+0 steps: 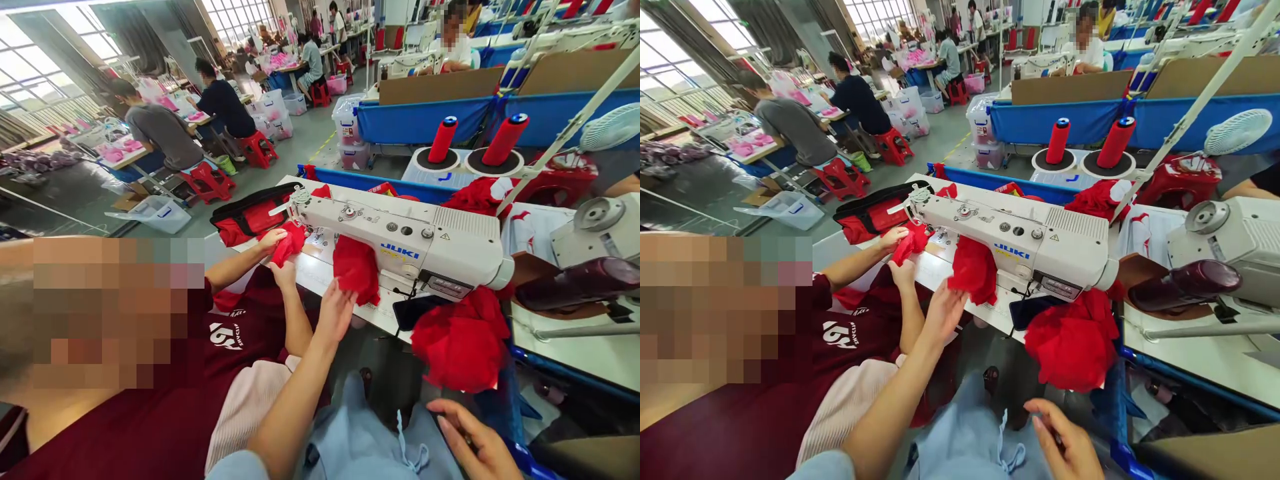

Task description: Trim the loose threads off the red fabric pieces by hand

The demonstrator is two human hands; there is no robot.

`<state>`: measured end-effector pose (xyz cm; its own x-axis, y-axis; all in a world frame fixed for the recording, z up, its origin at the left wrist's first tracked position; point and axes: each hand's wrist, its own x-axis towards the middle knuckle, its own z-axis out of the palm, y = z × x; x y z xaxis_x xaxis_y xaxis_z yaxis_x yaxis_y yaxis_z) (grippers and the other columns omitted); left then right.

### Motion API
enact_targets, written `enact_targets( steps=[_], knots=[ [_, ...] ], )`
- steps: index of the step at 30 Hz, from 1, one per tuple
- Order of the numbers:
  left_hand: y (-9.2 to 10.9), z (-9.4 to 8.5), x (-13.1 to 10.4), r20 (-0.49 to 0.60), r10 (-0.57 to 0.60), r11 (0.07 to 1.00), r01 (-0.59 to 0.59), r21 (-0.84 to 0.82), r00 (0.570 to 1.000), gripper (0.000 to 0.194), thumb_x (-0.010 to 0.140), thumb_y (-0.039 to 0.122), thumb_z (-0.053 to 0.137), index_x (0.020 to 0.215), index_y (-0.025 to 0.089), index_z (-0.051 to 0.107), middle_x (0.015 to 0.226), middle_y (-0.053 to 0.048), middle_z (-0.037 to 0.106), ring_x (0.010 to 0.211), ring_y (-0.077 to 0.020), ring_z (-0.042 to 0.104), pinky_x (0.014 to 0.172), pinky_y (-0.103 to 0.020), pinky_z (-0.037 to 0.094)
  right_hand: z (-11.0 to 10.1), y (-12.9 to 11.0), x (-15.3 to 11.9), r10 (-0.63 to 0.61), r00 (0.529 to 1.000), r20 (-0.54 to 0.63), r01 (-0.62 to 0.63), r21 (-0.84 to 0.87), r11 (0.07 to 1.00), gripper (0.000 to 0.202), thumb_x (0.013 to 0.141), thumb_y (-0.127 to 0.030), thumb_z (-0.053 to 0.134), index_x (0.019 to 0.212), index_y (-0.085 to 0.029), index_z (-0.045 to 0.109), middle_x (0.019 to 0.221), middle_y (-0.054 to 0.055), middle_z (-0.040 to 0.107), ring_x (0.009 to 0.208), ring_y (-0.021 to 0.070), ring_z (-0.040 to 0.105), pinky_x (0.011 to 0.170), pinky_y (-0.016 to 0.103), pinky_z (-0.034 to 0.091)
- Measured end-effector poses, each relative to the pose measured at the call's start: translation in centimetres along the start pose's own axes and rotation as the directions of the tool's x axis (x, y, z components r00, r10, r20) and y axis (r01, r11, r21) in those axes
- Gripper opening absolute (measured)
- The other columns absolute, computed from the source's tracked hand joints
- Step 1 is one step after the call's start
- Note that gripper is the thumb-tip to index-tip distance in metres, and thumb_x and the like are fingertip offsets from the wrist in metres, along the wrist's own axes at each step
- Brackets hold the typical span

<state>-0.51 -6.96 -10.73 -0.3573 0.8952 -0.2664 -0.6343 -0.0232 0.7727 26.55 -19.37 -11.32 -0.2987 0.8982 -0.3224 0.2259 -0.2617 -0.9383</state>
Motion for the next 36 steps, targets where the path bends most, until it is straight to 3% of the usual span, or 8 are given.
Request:
enact_targets(
  steps=[3, 6, 9, 14, 19, 26, 31, 36],
  knots=[
    [-1.4, -2.1, -3.9, 0.034, -0.132, 0.988, 0.134, -0.071, 0.991, 0.037, 0.06, 0.04, 0.085, 0.08, 0.019, 0.062, 0.09, -0.003, 0.068, 0.088, -0.0159, 0.063, 0.09, -0.033, 0.049, 1.9, -2.2, 3.3, 0.207, 0.978, -0.015, -0.193, 0.307, 0.932, 0.042, 0.06, -0.058, 0.079, 0.077, -0.02, 0.075, 0.045, -0.002, 0.058, 0.037, 0.0088, 0.042, 0.034, 0.018, 0.032],
    [-2.3, -3.3, -6.1, 0.044, -0.226, 0.969, 0.229, -0.088, 0.973, 0.038, 0.057, 0.039, 0.087, 0.078, 0.018, 0.063, 0.086, -0.001, 0.068, 0.085, -0.0132, 0.063, 0.088, -0.028, 0.047, 4.7, -3.1, 7.0, 0.331, 0.944, -0.012, -0.291, 0.446, 0.846, 0.049, 0.053, -0.056, 0.084, 0.08, -0.016, 0.072, 0.068, 0.008, 0.073, 0.035, 0.003, 0.027, 0.031, 0.017, 0.017],
    [-3.0, -3.9, -7.3, 0.056, -0.299, 0.951, 0.302, -0.061, 0.953, 0.033, 0.062, 0.037, 0.085, 0.075, 0.016, 0.063, 0.08, -0.001, 0.066, 0.079, -0.0109, 0.061, 0.081, -0.022, 0.046, 7.1, -2.7, 10.6, 0.34, 0.941, -0.01, -0.29, 0.496, 0.818, 0.04, 0.062, -0.055, 0.079, 0.072, -0.019, 0.064, 0.066, 0.007, 0.071, 0.036, 0.0039, 0.025, 0.031, 0.019, 0.02],
    [-3.6, -4.3, -8.7, 0.027, -0.41, 0.912, 0.41, 0.004, 0.912, 0.041, 0.06, 0.045, 0.085, 0.072, 0.016, 0.058, 0.07, 0.0, 0.061, 0.066, -0.0098, 0.056, 0.064, -0.021, 0.044, 8.6, -1.8, 13.6, 0.292, 0.956, 0.005, -0.255, 0.505, 0.825, 0.039, 0.058, -0.048, 0.082, 0.06, -0.023, 0.052, 0.039, -0.009, 0.041, 0.032, 0.0043, 0.023, 0.031, 0.02, 0.021],
    [-3.9, -4.3, -8.8, -0.048, -0.459, 0.886, 0.461, 0.041, 0.887, 0.057, 0.059, 0.057, 0.081, 0.094, 0.019, 0.059, 0.081, -0.002, 0.063, 0.064, -0.0117, 0.058, 0.063, -0.026, 0.046, 8.0, -2.6, 11.3, 0.169, 0.985, 0.044, -0.173, 0.388, 0.905, 0.041, 0.059, -0.051, 0.08, 0.082, -0.022, 0.064, 0.057, -0.005, 0.058, 0.035, 0.0041, 0.031, 0.034, 0.019, 0.024],
    [-3.3, -2.4, -9.4, -0.101, -0.24, 0.951, 0.255, 0.173, 0.965, 0.055, 0.054, 0.036, 0.089, 0.098, 0.022, 0.058, 0.086, 0.002, 0.06, 0.075, -0.0106, 0.057, 0.074, -0.024, 0.045, 5.9, -3.9, 7.9, -0.107, 0.994, -0.026, 0.108, 0.047, 0.993, 0.027, 0.069, -0.045, 0.072, 0.073, -0.02, 0.063, 0.078, 0.004, 0.067, 0.067, 0.0178, 0.057, 0.06, 0.028, 0.047],
    [-2.0, -0.1, -11.1, 0.11, -0.326, 0.931, 0.299, 0.208, 0.939, 0.045, 0.062, 0.048, 0.082, 0.087, 0.015, 0.067, 0.084, -0.005, 0.067, 0.075, -0.0158, 0.061, 0.07, -0.027, 0.047, 5.0, -4.6, 5.9, -0.26, 0.964, -0.052, 0.244, -0.212, 0.946, 0.013, 0.071, -0.031, 0.069, 0.082, -0.024, 0.071, 0.114, 0.007, 0.069, 0.08, 0.0214, 0.063, 0.065, 0.029, 0.047],
    [-2.0, 0.5, -11.7, 0.091, -0.333, 0.937, 0.318, 0.145, 0.939, 0.041, 0.064, 0.05, 0.08, 0.078, 0.014, 0.067, 0.07, -0.002, 0.066, 0.061, -0.0111, 0.056, 0.061, -0.023, 0.043, 4.6, -5.4, 4.0, -0.447, 0.893, 0.041, 0.422, -0.42, 0.804, 0.018, 0.086, -0.034, 0.059, 0.091, -0.024, 0.072, 0.118, 0.009, 0.069, 0.08, 0.0208, 0.067, 0.066, 0.03, 0.051]
  ],
)
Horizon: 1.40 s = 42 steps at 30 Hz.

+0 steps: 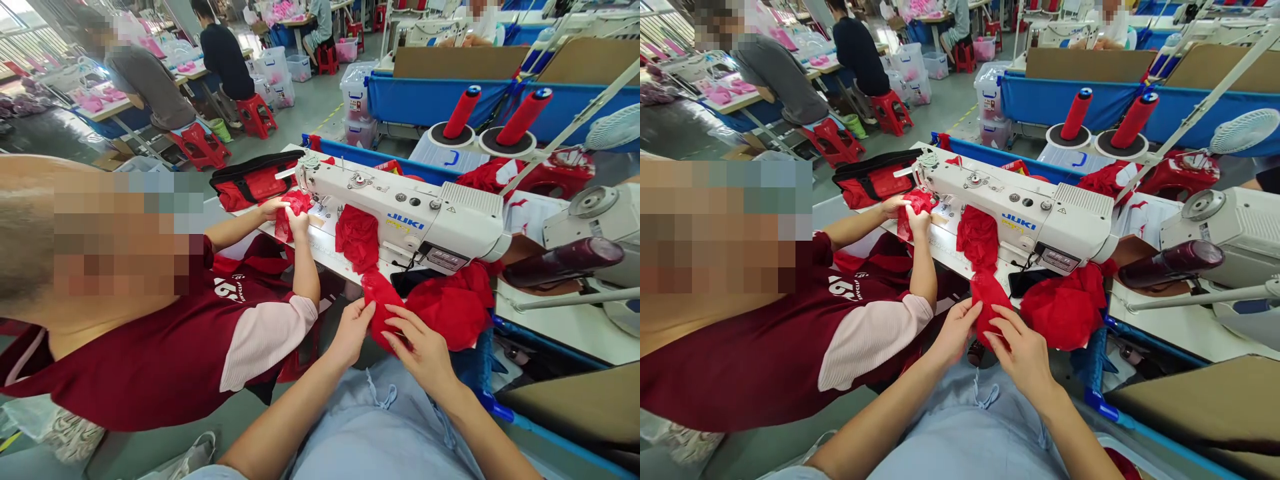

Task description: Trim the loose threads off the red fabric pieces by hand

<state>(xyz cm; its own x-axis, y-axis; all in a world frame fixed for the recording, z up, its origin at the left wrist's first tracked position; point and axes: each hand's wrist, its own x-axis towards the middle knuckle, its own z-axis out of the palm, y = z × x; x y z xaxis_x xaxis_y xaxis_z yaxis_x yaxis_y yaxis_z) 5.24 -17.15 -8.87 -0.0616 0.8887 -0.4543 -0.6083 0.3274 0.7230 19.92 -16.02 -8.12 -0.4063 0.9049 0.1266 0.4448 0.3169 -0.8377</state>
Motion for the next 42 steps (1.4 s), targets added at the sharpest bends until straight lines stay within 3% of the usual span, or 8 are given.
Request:
enact_targets(
  steps=[5, 11, 15, 22, 27, 33, 37, 42],
  knots=[
    [0.3, 0.8, -0.9, 0.068, -0.036, 0.999, 0.039, -0.038, 0.997, 0.042, 0.068, 0.055, 0.077, 0.077, 0.015, 0.068, 0.07, -0.004, 0.067, 0.06, -0.0112, 0.057, 0.057, -0.022, 0.042, -0.3, -0.4, -0.1, 0.15, 0.973, -0.175, -0.133, 0.104, 0.986, 0.021, 0.087, -0.039, 0.059, 0.092, -0.021, 0.068, 0.077, 0.003, 0.069, 0.05, 0.0136, 0.049, 0.051, 0.027, 0.044],
    [-0.6, 2.2, -2.4, 0.184, 0.051, 0.998, -0.041, -0.056, 0.982, 0.036, 0.074, 0.047, 0.074, 0.095, 0.018, 0.072, 0.089, -0.007, 0.071, 0.086, -0.0185, 0.064, 0.08, -0.03, 0.048, -0.3, -0.2, 0.0, 0.239, 0.93, -0.278, -0.205, 0.147, 0.968, 0.023, 0.084, -0.042, 0.061, 0.086, -0.019, 0.063, 0.07, 0.001, 0.06, 0.051, 0.0128, 0.043, 0.05, 0.026, 0.039],
    [-0.9, 2.0, -2.9, 0.18, 0.073, 0.997, -0.069, -0.029, 0.981, 0.033, 0.076, 0.042, 0.074, 0.097, 0.017, 0.073, 0.091, -0.008, 0.072, 0.088, -0.0203, 0.064, 0.081, -0.03, 0.047, -0.8, -0.5, -0.1, 0.252, 0.907, -0.338, -0.201, 0.179, 0.963, 0.031, 0.076, -0.04, 0.07, 0.099, -0.02, 0.065, 0.089, 0.004, 0.063, 0.052, 0.0118, 0.039, 0.054, 0.028, 0.04],
    [0.4, 1.1, -3.6, 0.27, -0.035, 0.991, -0.001, 0.132, 0.962, 0.044, 0.075, 0.046, 0.074, 0.109, 0.018, 0.071, 0.09, -0.008, 0.072, 0.076, -0.018, 0.065, 0.069, -0.026, 0.046, -1.3, -1.2, -0.1, 0.368, 0.892, -0.262, -0.228, 0.443, 0.867, 0.036, 0.075, -0.055, 0.068, 0.064, -0.021, 0.064, 0.063, 0.0, 0.057, 0.057, 0.0151, 0.047, 0.053, 0.027, 0.039],
    [0.7, 0.2, -3.5, 0.199, -0.111, 0.993, 0.116, -0.01, 0.974, 0.036, 0.069, 0.037, 0.081, 0.096, 0.015, 0.073, 0.081, -0.008, 0.072, 0.073, -0.0171, 0.065, 0.066, -0.024, 0.046, -1.7, -0.4, 0.2, 0.541, 0.823, -0.174, -0.309, 0.662, 0.683, 0.046, 0.069, -0.067, 0.067, 0.067, -0.022, 0.056, 0.049, -0.006, 0.048, 0.04, 0.0095, 0.036, 0.037, 0.023, 0.03],
    [0.2, 1.9, -3.9, 0.144, -0.139, 0.983, 0.155, -0.101, 0.98, 0.032, 0.066, 0.039, 0.083, 0.079, 0.012, 0.071, 0.068, -0.003, 0.067, 0.06, -0.0107, 0.057, 0.063, -0.022, 0.043, -1.8, -1.2, 0.2, 0.574, 0.818, 0.039, -0.396, 0.762, 0.512, 0.057, 0.061, -0.076, 0.068, 0.076, -0.02, 0.065, 0.066, 0.005, 0.069, 0.055, 0.0181, 0.061, 0.05, 0.029, 0.048],
    [0.3, 2.8, -3.4, 0.042, -0.026, 0.99, 0.032, -0.141, 0.999, 0.031, 0.061, 0.039, 0.085, 0.067, 0.015, 0.067, 0.063, 0.001, 0.064, 0.059, -0.0095, 0.055, 0.062, -0.021, 0.042, -1.5, -0.9, -0.3, 0.531, 0.839, 0.116, -0.439, 0.72, 0.537, 0.053, 0.056, -0.066, 0.079, 0.079, -0.019, 0.069, 0.067, 0.004, 0.07, 0.057, 0.0189, 0.062, 0.054, 0.03, 0.049],
    [1.9, 2.4, -2.8, -0.015, -0.039, 0.989, 0.036, -0.142, 0.999, 0.035, 0.055, 0.041, 0.087, 0.071, 0.016, 0.069, 0.064, 0.001, 0.066, 0.062, -0.0129, 0.058, 0.062, -0.022, 0.043, -1.5, 1.2, -0.6, 0.524, 0.849, -0.064, -0.371, 0.634, 0.678, 0.044, 0.059, -0.061, 0.078, 0.063, -0.019, 0.065, 0.056, 0.0, 0.063, 0.053, 0.0154, 0.053, 0.05, 0.026, 0.042]
  ],
)
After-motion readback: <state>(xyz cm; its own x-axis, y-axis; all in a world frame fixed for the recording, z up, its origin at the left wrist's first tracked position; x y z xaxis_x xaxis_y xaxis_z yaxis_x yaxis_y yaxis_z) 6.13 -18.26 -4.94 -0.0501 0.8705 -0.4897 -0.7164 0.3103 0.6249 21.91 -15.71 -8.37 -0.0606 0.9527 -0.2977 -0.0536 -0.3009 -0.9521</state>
